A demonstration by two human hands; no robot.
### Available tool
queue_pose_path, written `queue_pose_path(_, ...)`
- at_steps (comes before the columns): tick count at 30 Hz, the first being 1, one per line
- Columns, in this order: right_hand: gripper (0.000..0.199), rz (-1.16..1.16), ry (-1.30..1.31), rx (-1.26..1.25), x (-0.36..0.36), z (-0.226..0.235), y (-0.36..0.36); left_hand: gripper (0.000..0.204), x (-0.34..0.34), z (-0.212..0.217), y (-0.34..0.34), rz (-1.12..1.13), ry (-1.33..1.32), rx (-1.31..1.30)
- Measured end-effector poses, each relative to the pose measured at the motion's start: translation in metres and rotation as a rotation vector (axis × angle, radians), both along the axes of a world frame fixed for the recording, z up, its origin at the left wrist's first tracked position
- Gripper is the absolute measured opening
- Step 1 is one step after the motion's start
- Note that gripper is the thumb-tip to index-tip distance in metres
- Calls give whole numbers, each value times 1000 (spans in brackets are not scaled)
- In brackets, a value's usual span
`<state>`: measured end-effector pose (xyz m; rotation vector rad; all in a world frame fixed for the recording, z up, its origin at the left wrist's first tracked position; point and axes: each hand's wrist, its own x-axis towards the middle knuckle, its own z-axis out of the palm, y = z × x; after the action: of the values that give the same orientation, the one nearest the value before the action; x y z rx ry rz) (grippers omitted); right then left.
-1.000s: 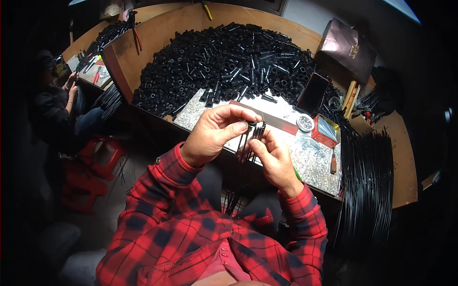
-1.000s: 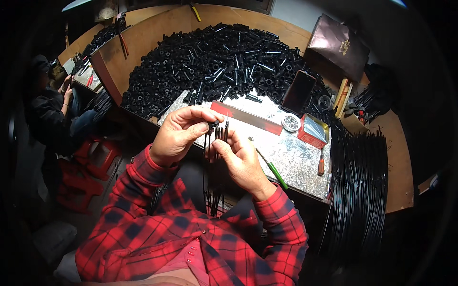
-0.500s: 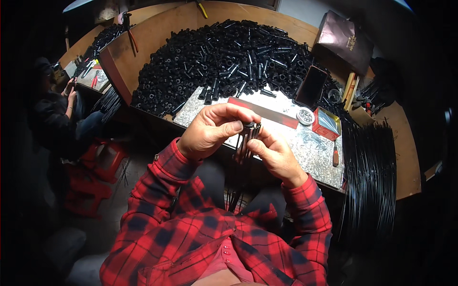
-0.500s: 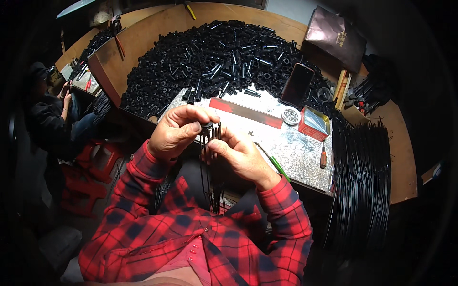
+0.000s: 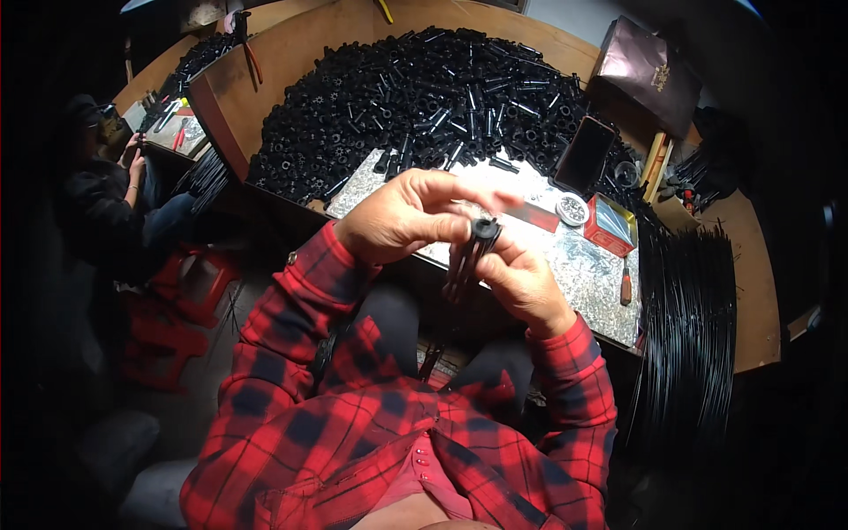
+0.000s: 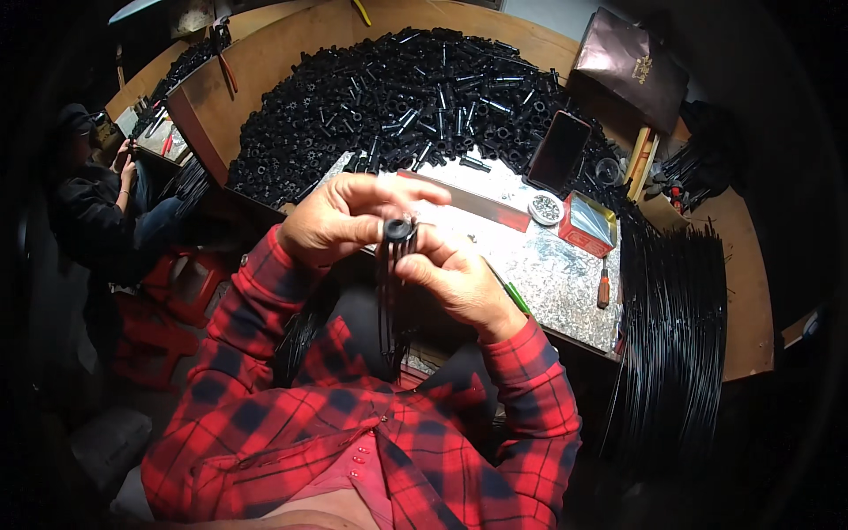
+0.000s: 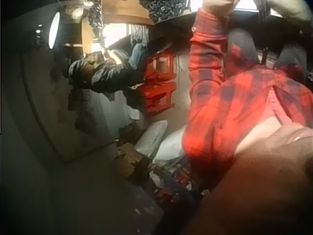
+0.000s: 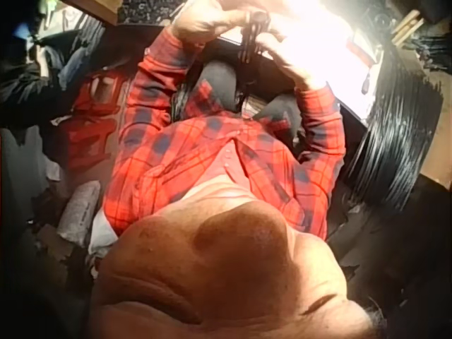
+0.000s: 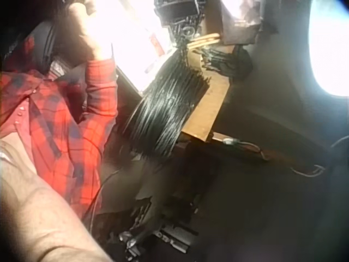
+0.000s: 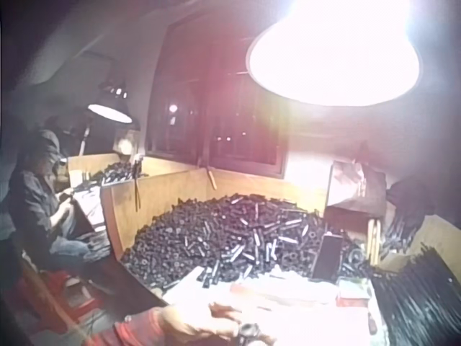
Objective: The person is assembling electrical cable harnesses by inserting a bundle of wires into a connector and securing them with pliers.
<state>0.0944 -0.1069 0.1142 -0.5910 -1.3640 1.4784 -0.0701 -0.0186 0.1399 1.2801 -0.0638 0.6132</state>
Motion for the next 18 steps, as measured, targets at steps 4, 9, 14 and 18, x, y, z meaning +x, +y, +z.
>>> queue_pose_path(4, 9, -363, -50, 116, -7, 7, 4, 26, -4, 6, 5, 282, 40, -53)
queue_pose_path(9, 5, -535, -359, 217, -12, 0, 6, 25, -3, 1, -16, 599, 104, 236)
queue_pose_path(14, 3, -463, -337, 240, -16, -17, 10, 25, -13, -1, -14, 742, 229, 637)
queue_pose_path(18, 6, -490, -247, 172, -20, -19, 9, 24, -19, 4, -18, 761, 240, 803)
